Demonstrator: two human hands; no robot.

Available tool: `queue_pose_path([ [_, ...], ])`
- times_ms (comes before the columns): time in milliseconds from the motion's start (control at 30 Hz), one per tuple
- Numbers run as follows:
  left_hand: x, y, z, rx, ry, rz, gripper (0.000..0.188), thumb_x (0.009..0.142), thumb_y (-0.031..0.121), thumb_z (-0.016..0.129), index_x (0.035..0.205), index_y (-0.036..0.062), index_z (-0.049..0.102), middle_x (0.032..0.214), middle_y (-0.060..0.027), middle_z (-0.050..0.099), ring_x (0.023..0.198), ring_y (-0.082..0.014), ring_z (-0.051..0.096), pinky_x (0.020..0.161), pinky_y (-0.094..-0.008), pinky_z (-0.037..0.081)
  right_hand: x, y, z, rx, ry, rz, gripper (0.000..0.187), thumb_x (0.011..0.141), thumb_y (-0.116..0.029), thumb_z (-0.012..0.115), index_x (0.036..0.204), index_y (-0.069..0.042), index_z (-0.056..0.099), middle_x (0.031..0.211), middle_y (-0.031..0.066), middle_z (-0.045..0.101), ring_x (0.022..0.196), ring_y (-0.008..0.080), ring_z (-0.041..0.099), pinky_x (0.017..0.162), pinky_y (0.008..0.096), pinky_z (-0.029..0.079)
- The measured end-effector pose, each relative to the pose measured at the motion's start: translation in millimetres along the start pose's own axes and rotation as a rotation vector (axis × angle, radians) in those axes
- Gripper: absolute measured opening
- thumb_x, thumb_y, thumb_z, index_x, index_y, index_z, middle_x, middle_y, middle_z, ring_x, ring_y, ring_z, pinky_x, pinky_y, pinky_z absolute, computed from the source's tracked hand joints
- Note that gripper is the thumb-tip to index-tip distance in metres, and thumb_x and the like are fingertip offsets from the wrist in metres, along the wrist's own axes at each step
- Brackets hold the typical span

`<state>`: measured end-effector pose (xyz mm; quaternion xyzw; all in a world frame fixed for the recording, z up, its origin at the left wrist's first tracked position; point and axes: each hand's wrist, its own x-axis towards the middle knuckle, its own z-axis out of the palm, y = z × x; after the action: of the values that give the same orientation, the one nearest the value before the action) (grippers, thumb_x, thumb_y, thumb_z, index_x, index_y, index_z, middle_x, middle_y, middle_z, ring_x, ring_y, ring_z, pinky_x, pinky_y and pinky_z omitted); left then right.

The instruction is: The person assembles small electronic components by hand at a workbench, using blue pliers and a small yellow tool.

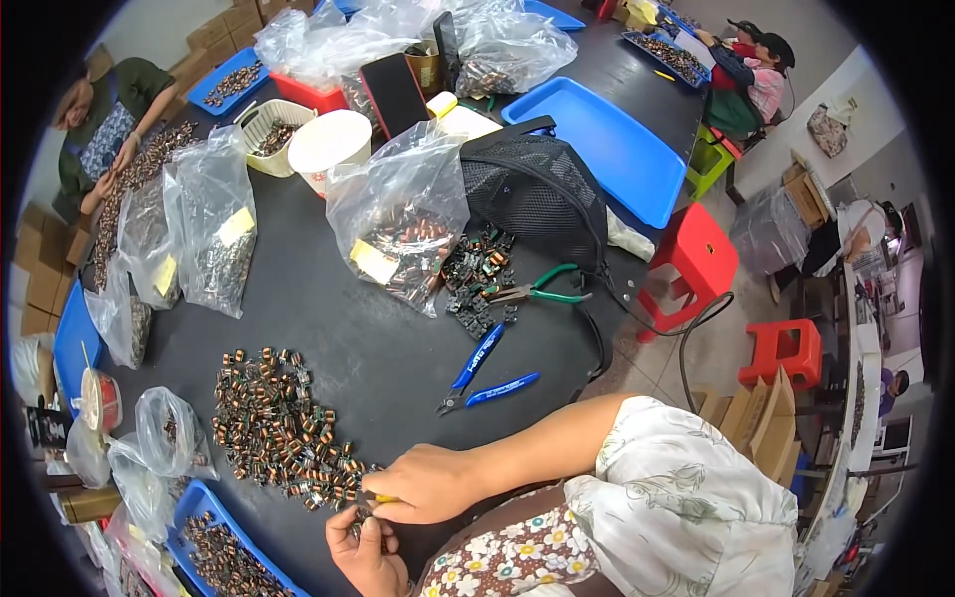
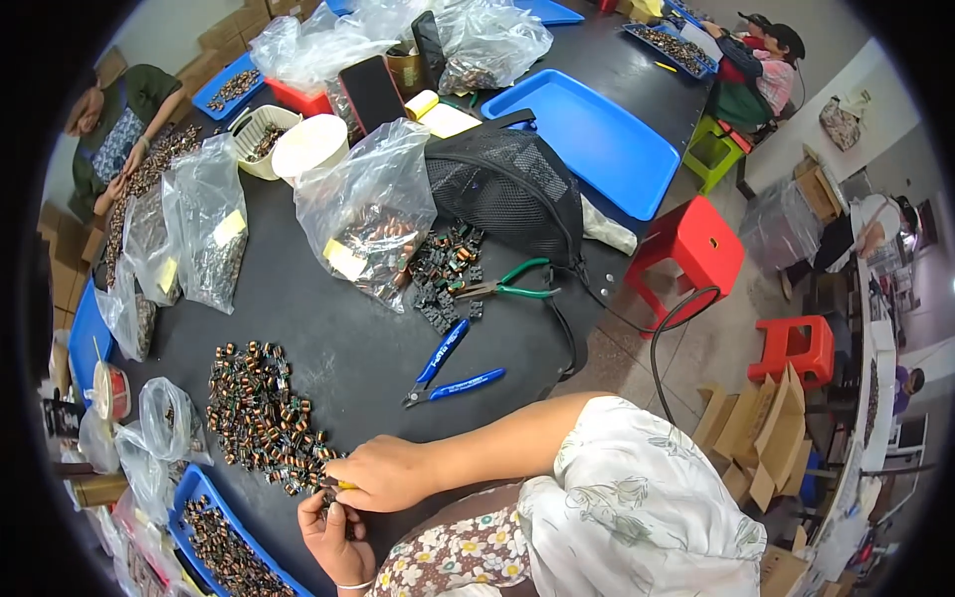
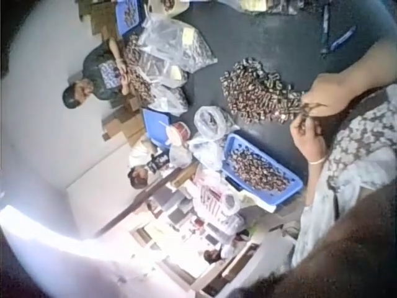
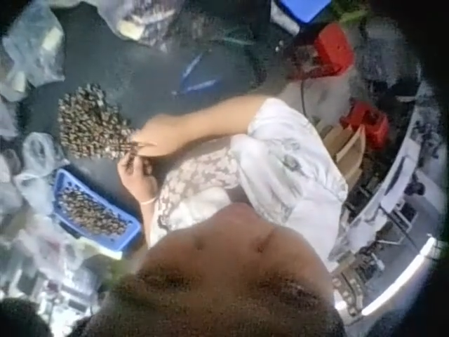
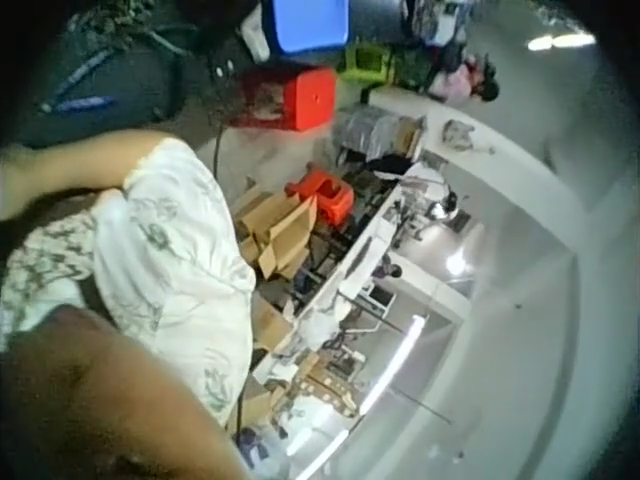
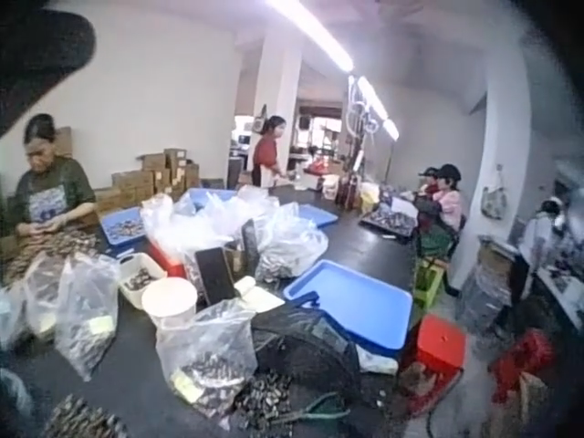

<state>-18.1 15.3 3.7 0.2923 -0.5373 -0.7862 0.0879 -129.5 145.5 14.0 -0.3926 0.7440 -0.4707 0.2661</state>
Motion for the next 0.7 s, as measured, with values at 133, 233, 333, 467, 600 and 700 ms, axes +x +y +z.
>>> queue_pose_path([
  [133,-2.2,6.3,-3.6,-0.078,-0.126,-0.162,0.018,0.085,0.008,0.053,0.103,0.0053,0.049,0.079,-0.0043,0.055,0.056,-0.0088,0.049,0.039,-0.0178,0.035,1.5,5.6,2.9,0.011,0.011,0.008,0.024,0.08,-0.027,0.055,0.082,-0.004,0.049,0.065,0.0154,0.058,0.063,0.0367,0.057,0.054,0.0443,0.042],
  [233,-2.3,9.0,-10.2,-0.151,-0.164,-0.274,0.024,0.086,0.017,0.054,0.106,0.0049,0.051,0.08,-0.0037,0.057,0.057,-0.0107,0.051,0.043,-0.0196,0.038,4.0,10.4,4.0,0.14,0.005,-0.065,0.028,0.078,-0.029,0.059,0.083,-0.003,0.05,0.066,0.0145,0.059,0.063,0.036,0.057,0.054,0.0432,0.043],
  [333,-2.6,6.9,-21.0,-0.227,-0.137,-0.331,0.024,0.083,0.012,0.056,0.105,0.0025,0.051,0.087,-0.0082,0.058,0.065,-0.0147,0.054,0.049,-0.0227,0.043,7.9,9.6,6.4,0.171,-0.088,-0.045,0.027,0.077,-0.028,0.061,0.082,-0.003,0.05,0.068,0.0154,0.06,0.065,0.0359,0.058,0.055,0.0423,0.044],
  [467,-1.4,8.4,-26.8,-0.306,-0.15,-0.375,0.043,0.078,0.011,0.061,0.115,-0.0009,0.045,0.095,-0.0116,0.058,0.07,-0.0184,0.057,0.047,-0.0238,0.044,11.7,8.9,8.3,0.045,-0.069,0.003,0.026,0.077,-0.029,0.061,0.083,-0.005,0.053,0.072,0.0155,0.061,0.069,0.0354,0.06,0.057,0.0396,0.047],
  [600,2.0,10.4,-18.9,-0.38,-0.161,-0.44,0.026,0.082,0.007,0.059,0.106,0.0002,0.053,0.092,-0.0101,0.06,0.075,-0.0166,0.056,0.051,-0.0224,0.042,5.7,3.6,-3.2,-0.02,-0.109,0.068,0.016,0.081,-0.019,0.057,0.083,-0.004,0.054,0.075,0.0147,0.061,0.069,0.0335,0.06,0.056,0.0375,0.047],
  [700,1.1,9.6,-16.6,-0.407,-0.132,-0.367,0.015,0.082,0.003,0.058,0.096,0.0027,0.054,0.092,-0.0092,0.06,0.074,-0.0153,0.057,0.051,-0.0222,0.043,6.0,1.0,-3.2,-0.034,-0.103,-0.004,0.016,0.083,-0.017,0.049,0.075,-0.003,0.049,0.068,0.0163,0.058,0.062,0.0362,0.056,0.053,0.0436,0.044],
])
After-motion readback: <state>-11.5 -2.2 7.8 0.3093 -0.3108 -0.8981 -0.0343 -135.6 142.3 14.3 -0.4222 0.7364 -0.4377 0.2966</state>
